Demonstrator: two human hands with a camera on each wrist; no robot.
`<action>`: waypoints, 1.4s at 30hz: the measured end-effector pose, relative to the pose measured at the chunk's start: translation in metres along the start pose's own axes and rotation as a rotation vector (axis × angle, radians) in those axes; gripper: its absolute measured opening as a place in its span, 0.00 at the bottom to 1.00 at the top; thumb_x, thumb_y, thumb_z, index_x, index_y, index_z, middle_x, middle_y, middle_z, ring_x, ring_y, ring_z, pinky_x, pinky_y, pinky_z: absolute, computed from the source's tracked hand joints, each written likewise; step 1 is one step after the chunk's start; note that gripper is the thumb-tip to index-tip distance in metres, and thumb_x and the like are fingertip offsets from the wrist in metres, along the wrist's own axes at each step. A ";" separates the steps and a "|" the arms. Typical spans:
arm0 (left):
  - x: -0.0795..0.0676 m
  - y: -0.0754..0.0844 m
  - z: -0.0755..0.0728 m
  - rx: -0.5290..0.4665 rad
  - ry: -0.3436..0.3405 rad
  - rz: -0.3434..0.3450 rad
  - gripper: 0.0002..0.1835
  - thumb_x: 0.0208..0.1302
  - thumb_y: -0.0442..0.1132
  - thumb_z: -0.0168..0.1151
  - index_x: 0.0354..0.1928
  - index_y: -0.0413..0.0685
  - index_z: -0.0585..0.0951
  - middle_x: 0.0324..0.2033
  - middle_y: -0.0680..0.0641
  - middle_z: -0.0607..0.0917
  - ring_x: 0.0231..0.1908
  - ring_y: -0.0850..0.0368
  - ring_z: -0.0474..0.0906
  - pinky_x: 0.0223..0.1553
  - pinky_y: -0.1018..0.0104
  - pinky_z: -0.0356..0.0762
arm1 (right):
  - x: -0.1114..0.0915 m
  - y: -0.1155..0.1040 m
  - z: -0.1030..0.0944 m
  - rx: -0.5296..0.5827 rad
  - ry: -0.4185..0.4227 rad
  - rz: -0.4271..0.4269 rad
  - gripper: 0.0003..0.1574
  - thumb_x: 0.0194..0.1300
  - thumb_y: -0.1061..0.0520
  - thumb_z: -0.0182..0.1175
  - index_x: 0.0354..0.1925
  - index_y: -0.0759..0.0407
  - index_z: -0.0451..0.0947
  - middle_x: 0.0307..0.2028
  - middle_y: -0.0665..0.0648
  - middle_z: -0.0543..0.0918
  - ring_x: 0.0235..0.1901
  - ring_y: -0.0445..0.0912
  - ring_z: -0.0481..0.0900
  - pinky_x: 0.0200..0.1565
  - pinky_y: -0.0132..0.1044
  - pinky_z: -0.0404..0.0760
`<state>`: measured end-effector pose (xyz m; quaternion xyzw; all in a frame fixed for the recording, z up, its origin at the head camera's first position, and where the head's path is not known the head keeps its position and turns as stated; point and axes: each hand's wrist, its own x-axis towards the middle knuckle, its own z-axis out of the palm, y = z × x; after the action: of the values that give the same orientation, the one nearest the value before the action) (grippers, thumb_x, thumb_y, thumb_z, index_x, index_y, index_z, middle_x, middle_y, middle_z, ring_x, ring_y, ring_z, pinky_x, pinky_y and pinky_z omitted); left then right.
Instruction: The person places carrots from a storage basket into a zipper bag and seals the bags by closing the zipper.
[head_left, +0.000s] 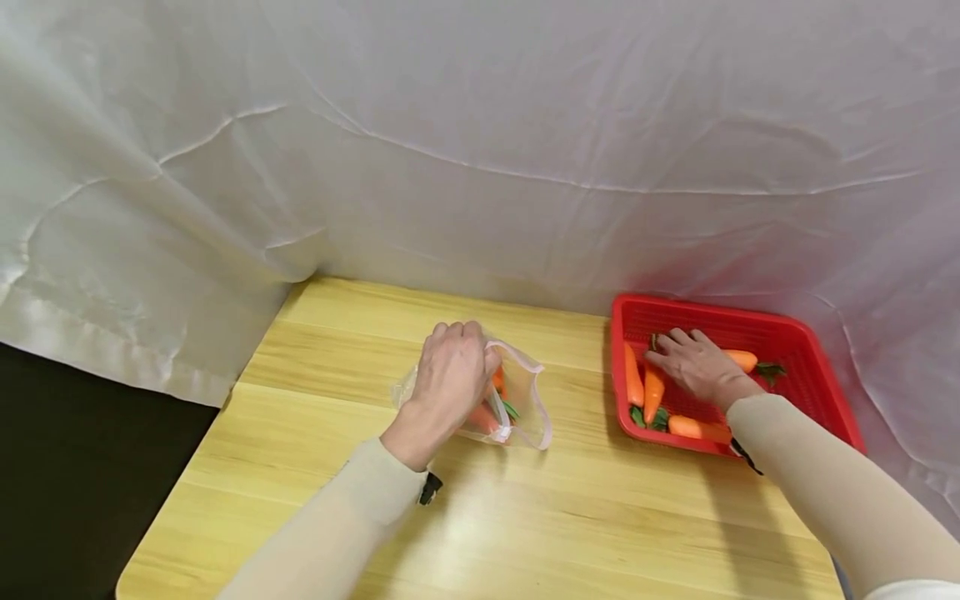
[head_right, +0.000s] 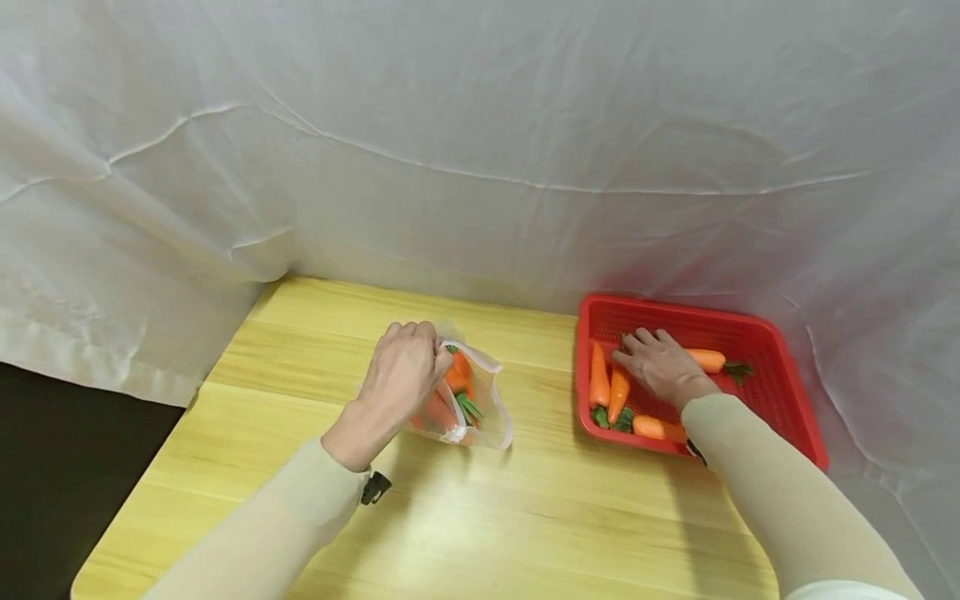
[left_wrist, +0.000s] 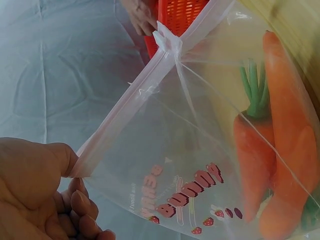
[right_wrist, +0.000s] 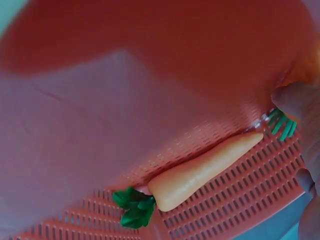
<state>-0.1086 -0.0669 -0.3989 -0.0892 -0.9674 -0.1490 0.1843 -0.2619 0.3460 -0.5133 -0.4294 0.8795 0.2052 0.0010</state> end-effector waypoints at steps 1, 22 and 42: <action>0.000 0.000 0.000 -0.005 0.000 -0.003 0.18 0.69 0.36 0.63 0.22 0.47 0.69 0.18 0.51 0.68 0.23 0.54 0.64 0.34 0.63 0.67 | 0.000 -0.001 0.001 -0.002 0.001 0.000 0.36 0.64 0.68 0.70 0.68 0.53 0.77 0.65 0.67 0.78 0.62 0.66 0.73 0.60 0.64 0.77; 0.005 -0.002 0.006 -0.036 -0.023 0.029 0.19 0.69 0.36 0.64 0.21 0.47 0.68 0.18 0.50 0.68 0.23 0.54 0.64 0.34 0.62 0.68 | -0.035 0.008 0.000 0.156 0.051 0.143 0.34 0.62 0.57 0.73 0.62 0.66 0.74 0.55 0.69 0.82 0.59 0.68 0.77 0.63 0.67 0.73; 0.017 -0.013 0.005 -0.068 -0.083 -0.037 0.15 0.70 0.37 0.62 0.24 0.47 0.71 0.21 0.48 0.72 0.27 0.49 0.68 0.36 0.60 0.70 | -0.076 0.019 -0.032 0.203 0.223 0.380 0.34 0.50 0.49 0.78 0.47 0.63 0.73 0.40 0.66 0.79 0.46 0.67 0.75 0.48 0.61 0.69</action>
<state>-0.1293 -0.0757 -0.4003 -0.0834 -0.9701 -0.1811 0.1382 -0.2230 0.4021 -0.4636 -0.2741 0.9552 0.0638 -0.0915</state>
